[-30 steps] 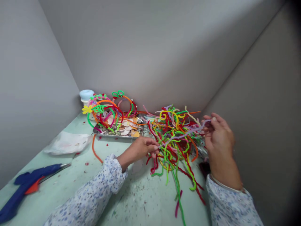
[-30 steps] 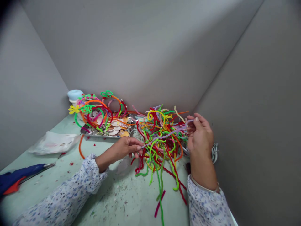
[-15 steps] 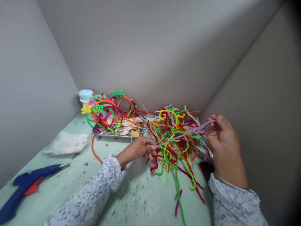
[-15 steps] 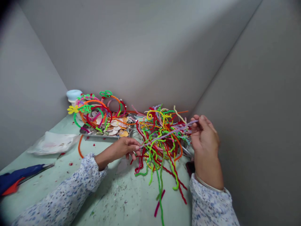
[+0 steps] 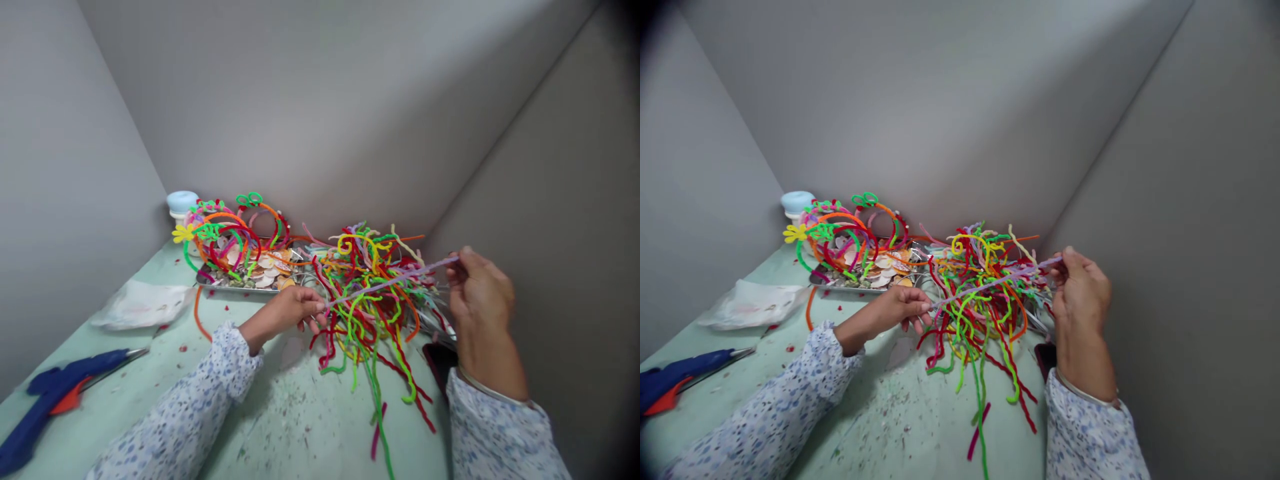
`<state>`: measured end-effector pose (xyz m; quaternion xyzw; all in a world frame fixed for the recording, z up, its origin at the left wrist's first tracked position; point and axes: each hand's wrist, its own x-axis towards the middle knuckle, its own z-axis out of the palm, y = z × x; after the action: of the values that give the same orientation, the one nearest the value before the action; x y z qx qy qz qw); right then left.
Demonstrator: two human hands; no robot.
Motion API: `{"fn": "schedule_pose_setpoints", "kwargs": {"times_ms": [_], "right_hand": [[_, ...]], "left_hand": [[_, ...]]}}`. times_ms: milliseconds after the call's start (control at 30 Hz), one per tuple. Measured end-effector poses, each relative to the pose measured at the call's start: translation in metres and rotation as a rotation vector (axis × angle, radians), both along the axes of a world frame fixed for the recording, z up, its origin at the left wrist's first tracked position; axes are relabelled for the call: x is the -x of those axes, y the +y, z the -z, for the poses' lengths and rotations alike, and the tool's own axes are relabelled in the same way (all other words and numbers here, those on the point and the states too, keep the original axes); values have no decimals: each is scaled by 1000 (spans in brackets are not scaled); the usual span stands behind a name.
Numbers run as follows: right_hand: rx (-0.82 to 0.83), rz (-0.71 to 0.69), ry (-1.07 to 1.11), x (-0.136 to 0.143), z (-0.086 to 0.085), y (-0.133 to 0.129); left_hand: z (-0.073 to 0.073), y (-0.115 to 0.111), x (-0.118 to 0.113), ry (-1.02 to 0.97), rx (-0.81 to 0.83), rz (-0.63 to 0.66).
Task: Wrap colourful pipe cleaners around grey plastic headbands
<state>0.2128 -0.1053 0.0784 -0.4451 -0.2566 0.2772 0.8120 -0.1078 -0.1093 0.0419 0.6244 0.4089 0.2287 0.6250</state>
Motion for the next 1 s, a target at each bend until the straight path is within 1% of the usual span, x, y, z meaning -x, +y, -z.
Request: {"fn": "schedule_pose_setpoints", "kwargs": {"times_ms": [33,100,167,267,433,533,600,667,733,767,800,833,867,900,933,967,1000], "right_hand": [[-10,101,5,3,-3,-1],[-29,230,-20,10,-10,-4],[-58,300,-68,15,-14,-5],[-81,337,-97,16,-14,-4],[-67,309,-13,12,-7,-1],[-11,203,31,8,-5,-1],[39,128,-2,7,-5,-3],[47,131,-73,10,-7,-5],[44,136,-155,19,-8,-7],[78,66,-201,26,-9,-9],[146,-96,-255,34,-9,-11],[238,-307,-292,44,-9,-13],[321,-494,-287,55,-9,-14],[370,-646,-266,65,-9,-15],[390,-749,-246,75,-8,-16],[382,-798,-221,84,-8,-17],[358,-817,-203,90,-7,-17]], "left_hand": [[0,0,0,-4,-17,1],[-1,0,0,-10,-59,-2],[-1,0,-1,-7,-95,-10],[-2,-1,-1,1,-125,-15],[-8,-4,-1,-3,-107,14],[-11,-4,-1,-30,-37,7],[-11,-3,-1,-65,-5,-37],[-12,-3,-2,-123,8,-97],[-14,-5,-4,-190,17,-147],[-15,-7,-6,-222,24,-161],[-17,-8,-8,-250,30,-166],[-18,-10,-9,-273,37,-165],[-20,-12,-11,-288,42,-158],[-21,-14,-13,-295,45,-149],[-21,-16,-15,-295,49,-136],[-22,-18,-17,-294,53,-120],[-21,-20,-18,-293,58,-100]]}}
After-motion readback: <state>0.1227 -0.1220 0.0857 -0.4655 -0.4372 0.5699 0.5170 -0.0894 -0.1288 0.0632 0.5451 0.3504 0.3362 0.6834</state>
